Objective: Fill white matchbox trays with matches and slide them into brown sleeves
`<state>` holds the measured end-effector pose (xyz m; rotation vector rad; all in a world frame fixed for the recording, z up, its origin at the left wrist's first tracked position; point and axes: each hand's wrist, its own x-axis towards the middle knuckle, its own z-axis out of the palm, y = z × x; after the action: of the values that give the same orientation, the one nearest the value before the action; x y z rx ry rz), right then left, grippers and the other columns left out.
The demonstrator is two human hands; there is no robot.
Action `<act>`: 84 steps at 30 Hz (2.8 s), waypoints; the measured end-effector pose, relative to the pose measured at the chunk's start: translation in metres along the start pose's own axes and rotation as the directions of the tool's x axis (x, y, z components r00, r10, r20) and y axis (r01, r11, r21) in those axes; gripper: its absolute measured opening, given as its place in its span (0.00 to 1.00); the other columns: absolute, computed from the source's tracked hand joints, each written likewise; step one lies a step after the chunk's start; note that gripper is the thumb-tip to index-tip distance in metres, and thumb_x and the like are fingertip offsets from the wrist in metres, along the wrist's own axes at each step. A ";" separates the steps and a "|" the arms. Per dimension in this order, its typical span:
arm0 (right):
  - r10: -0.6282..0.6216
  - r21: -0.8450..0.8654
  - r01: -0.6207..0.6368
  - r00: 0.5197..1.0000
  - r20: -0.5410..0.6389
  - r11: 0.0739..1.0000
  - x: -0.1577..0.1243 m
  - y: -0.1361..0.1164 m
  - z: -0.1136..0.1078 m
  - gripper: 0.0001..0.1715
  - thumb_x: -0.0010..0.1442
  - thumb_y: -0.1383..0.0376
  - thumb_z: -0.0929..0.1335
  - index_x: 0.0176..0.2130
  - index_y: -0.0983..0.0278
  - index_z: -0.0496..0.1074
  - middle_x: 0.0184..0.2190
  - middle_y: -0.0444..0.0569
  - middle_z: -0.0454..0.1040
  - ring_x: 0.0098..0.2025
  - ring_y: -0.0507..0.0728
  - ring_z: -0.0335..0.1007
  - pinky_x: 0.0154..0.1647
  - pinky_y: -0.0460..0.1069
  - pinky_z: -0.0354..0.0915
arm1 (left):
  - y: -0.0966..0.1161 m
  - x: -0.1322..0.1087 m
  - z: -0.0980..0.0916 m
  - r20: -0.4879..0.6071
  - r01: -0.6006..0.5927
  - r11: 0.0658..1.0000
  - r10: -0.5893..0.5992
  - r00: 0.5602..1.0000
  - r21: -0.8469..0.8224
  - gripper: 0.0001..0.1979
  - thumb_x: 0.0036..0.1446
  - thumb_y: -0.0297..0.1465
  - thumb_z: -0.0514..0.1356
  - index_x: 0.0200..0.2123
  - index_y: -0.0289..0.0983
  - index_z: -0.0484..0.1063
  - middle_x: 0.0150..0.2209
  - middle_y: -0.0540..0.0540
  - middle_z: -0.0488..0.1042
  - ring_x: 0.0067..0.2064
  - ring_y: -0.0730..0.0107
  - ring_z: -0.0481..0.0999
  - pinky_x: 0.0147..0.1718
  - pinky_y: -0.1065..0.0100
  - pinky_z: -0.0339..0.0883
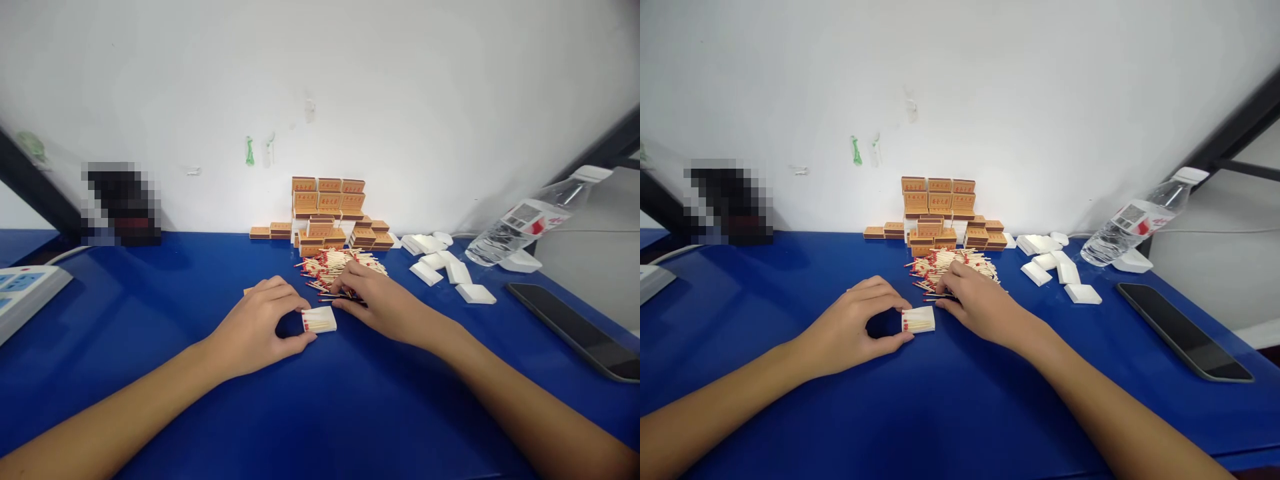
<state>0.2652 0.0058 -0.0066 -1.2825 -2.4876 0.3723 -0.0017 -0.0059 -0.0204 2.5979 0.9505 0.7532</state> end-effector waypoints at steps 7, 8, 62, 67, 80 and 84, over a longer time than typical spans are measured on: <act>0.006 -0.072 -0.002 0.999 0.047 0.997 0.008 0.002 0.006 0.07 0.75 0.65 0.65 0.40 0.62 0.68 0.44 0.53 0.72 0.43 0.59 0.70 0.44 0.54 0.67 | 0.001 0.002 -0.001 0.019 -0.022 1.000 0.022 1.000 -0.005 0.10 0.62 0.35 0.70 0.46 0.39 0.79 0.43 0.46 0.82 0.46 0.57 0.76 0.48 0.54 0.70; 0.001 -0.091 0.004 0.999 0.048 0.996 0.008 0.002 0.006 0.07 0.75 0.65 0.65 0.40 0.62 0.68 0.44 0.53 0.72 0.44 0.59 0.70 0.45 0.54 0.67 | 0.001 0.001 -0.001 0.016 -0.027 1.000 0.027 1.000 -0.005 0.11 0.62 0.35 0.70 0.46 0.39 0.79 0.43 0.45 0.82 0.47 0.57 0.76 0.48 0.54 0.70; -0.052 0.009 0.054 0.986 -0.159 0.999 0.015 -0.005 -0.007 0.08 0.73 0.64 0.66 0.39 0.63 0.73 0.38 0.50 0.73 0.39 0.57 0.68 0.40 0.51 0.62 | -0.004 -0.001 -0.005 0.047 0.070 0.997 -0.071 0.996 0.023 0.37 0.64 0.38 0.67 0.72 0.43 0.57 0.45 0.48 0.80 0.48 0.56 0.75 0.53 0.53 0.70; -0.014 0.041 0.012 0.999 0.049 0.999 0.003 0.014 -0.024 0.07 0.70 0.63 0.68 0.38 0.62 0.75 0.36 0.48 0.74 0.35 0.55 0.68 0.35 0.50 0.60 | -0.003 -0.002 -0.005 0.059 0.078 0.996 -0.080 0.995 0.032 0.38 0.65 0.39 0.66 0.73 0.44 0.56 0.47 0.47 0.80 0.49 0.55 0.76 0.53 0.52 0.70; -0.031 0.097 0.030 0.999 0.011 0.995 -0.003 -0.024 -0.015 0.07 0.72 0.64 0.67 0.39 0.61 0.72 0.39 0.49 0.76 0.40 0.57 0.70 0.40 0.51 0.62 | 0.000 -0.003 -0.003 0.069 0.104 0.994 -0.106 0.992 0.037 0.39 0.64 0.39 0.67 0.73 0.45 0.56 0.47 0.47 0.80 0.50 0.54 0.76 0.56 0.49 0.69; -0.021 0.026 0.022 0.999 -0.030 0.999 0.000 -0.027 -0.008 0.05 0.69 0.68 0.68 0.38 0.61 0.72 0.37 0.48 0.75 0.38 0.56 0.70 0.39 0.50 0.61 | 0.001 -0.002 -0.002 0.059 0.103 0.994 -0.106 0.993 0.044 0.38 0.64 0.39 0.67 0.72 0.45 0.57 0.47 0.46 0.80 0.50 0.53 0.76 0.56 0.49 0.69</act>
<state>0.2481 -0.0091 0.0107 -1.2412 -2.4614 0.3774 -0.0037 -0.0082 -0.0188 2.5663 1.0846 0.6300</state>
